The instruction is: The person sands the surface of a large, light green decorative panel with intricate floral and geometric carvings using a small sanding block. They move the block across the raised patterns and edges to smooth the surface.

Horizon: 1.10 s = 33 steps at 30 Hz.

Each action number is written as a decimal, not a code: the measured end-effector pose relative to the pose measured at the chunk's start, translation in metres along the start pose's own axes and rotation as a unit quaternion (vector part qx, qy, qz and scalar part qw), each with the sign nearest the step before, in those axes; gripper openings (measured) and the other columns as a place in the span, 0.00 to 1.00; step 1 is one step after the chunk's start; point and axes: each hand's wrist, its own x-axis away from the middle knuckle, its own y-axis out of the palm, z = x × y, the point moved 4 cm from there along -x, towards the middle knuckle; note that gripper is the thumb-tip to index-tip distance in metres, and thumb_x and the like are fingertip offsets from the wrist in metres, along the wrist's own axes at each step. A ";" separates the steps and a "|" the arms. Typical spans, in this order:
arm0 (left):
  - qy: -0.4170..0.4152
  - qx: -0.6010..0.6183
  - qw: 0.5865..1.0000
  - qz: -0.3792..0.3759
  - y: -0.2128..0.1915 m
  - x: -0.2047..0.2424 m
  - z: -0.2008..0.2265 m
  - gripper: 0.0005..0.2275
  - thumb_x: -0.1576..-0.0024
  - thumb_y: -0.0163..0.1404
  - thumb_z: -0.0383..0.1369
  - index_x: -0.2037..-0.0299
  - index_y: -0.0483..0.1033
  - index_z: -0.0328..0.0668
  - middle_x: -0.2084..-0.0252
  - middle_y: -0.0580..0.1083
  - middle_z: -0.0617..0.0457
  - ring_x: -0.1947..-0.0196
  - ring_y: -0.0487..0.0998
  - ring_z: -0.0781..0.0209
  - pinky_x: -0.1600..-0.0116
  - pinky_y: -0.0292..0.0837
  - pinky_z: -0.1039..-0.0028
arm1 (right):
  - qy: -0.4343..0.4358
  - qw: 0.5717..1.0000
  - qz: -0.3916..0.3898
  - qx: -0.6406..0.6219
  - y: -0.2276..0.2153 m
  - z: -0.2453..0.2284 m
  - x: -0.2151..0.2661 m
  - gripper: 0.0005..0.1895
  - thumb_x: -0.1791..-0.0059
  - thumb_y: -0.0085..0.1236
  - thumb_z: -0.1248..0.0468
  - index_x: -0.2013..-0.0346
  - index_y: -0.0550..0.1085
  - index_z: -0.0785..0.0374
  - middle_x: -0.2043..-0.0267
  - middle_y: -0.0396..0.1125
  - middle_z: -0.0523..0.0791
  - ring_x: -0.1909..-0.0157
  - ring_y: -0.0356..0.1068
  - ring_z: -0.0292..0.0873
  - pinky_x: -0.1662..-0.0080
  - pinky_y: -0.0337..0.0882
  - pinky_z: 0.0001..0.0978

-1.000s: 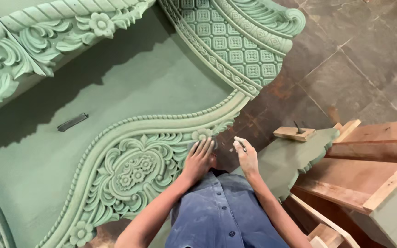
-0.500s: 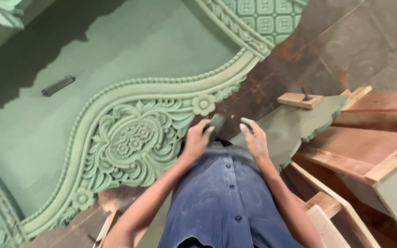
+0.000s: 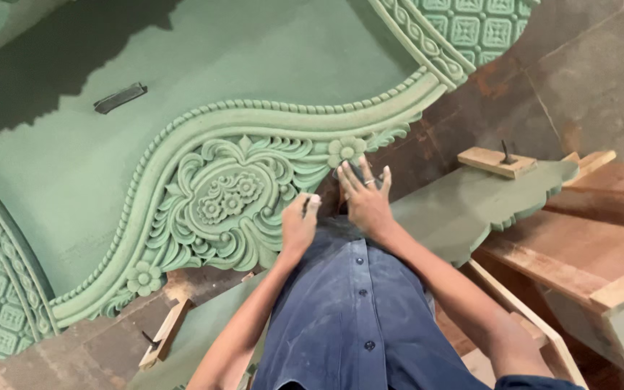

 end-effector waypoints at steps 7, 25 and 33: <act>-0.030 0.043 0.999 0.009 -0.009 0.001 -0.001 0.10 0.36 0.49 0.34 0.62 0.77 0.32 0.75 0.75 0.49 0.75 0.71 0.65 0.66 0.68 0.72 | 0.005 0.998 -0.051 0.044 0.022 -0.013 0.004 0.43 0.58 0.53 0.68 0.26 0.59 0.57 0.22 0.51 0.41 0.20 0.42 0.51 0.33 0.34 0.77; 0.103 -0.009 0.994 0.020 0.030 -0.017 0.020 0.09 0.36 0.49 0.33 0.55 0.78 0.35 0.59 0.78 0.40 0.58 0.78 0.43 0.51 0.72 0.60 | 0.031 0.995 -0.063 0.069 0.024 0.009 -0.009 0.41 0.50 0.50 0.61 0.22 0.52 0.58 0.19 0.46 0.43 0.19 0.44 0.52 0.32 0.31 0.79; 0.082 -0.001 0.996 0.045 0.028 -0.016 0.021 0.09 0.36 0.49 0.32 0.53 0.78 0.34 0.56 0.78 0.40 0.55 0.78 0.41 0.48 0.72 0.60 | -0.004 0.999 -0.037 0.036 0.023 0.005 -0.011 0.39 0.48 0.49 0.62 0.22 0.51 0.60 0.19 0.45 0.45 0.18 0.41 0.52 0.31 0.29 0.78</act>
